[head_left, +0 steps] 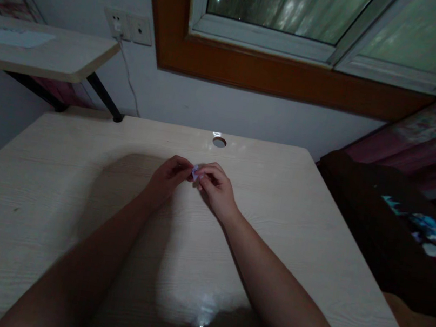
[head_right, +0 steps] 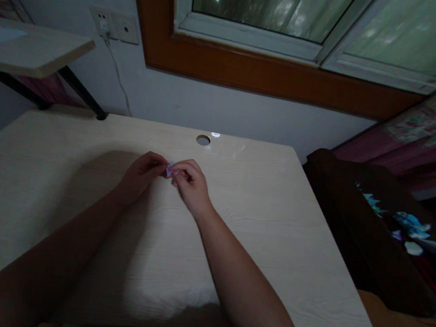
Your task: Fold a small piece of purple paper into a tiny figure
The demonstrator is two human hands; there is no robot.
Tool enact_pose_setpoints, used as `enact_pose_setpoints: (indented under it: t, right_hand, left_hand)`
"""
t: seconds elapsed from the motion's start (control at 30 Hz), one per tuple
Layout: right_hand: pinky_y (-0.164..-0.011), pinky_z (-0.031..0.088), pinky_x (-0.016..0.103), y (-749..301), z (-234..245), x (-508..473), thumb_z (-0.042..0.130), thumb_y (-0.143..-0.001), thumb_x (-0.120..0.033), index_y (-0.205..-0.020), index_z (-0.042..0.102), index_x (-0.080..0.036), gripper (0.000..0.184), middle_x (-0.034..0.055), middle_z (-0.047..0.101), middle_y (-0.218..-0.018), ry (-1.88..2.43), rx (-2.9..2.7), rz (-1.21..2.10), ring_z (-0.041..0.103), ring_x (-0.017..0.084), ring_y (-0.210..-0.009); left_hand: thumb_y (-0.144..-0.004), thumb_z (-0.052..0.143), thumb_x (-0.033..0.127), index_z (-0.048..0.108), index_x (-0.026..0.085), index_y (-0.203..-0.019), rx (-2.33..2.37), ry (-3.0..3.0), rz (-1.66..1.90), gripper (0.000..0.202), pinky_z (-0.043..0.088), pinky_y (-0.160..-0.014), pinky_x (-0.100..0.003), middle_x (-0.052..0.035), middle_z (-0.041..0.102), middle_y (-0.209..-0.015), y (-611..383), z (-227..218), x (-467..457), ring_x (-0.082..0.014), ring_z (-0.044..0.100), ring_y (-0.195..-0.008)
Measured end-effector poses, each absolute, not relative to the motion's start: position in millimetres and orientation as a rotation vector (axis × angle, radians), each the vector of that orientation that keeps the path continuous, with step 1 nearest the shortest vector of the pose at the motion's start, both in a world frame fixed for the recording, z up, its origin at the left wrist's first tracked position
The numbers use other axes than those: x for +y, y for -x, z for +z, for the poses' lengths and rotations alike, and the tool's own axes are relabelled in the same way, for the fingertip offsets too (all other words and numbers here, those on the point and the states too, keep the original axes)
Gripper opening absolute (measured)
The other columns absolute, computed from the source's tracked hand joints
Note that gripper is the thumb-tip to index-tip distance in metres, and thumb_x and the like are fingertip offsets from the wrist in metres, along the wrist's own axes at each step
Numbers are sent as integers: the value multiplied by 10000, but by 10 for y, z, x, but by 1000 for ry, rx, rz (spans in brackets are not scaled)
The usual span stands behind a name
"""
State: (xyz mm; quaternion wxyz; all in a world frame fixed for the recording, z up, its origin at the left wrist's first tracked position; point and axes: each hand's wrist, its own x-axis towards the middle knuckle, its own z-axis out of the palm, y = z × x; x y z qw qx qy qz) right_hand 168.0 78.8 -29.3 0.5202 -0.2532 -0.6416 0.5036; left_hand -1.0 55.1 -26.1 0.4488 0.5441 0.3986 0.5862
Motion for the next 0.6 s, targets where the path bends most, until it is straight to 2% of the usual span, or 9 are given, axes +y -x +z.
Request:
enact_pose_setpoints:
  t: [0.27, 0.47, 0.6]
  right_hand:
    - [-587, 484, 282, -1692, -299, 782, 637, -897, -269, -891, 729, -251, 93, 25, 590, -962, 659, -1538, 1159, 588, 104, -656]
    - [-631, 496, 285, -1677, -289, 768, 602, -914, -288, -1016, 701, -256, 146, 18, 618, -921, 716, -1464, 1244, 609, 117, -677]
    - [-714, 522, 306, -1674, -298, 773, 633, -904, -333, -1053, 698, -273, 174, 33, 649, -972, 772, -1513, 1189, 633, 152, -800]
  left_hand:
    - [-746, 807, 367, 668, 172, -909, 1079, -1343, 1455, 290, 536, -741, -267, -18, 707, -830, 12, -284, 578, -131, 670, -744]
    - [-775, 780, 382, 701, 183, -932, 1174, -1385, 1433, 266, 543, -750, -282, -25, 732, -828, 19, -276, 573, -153, 689, -761]
    - [-805, 746, 392, 721, 196, -936, 1227, -1477, 1442, 237, 550, -760, -292, -32, 739, -852, 38, -301, 582, -163, 693, -777]
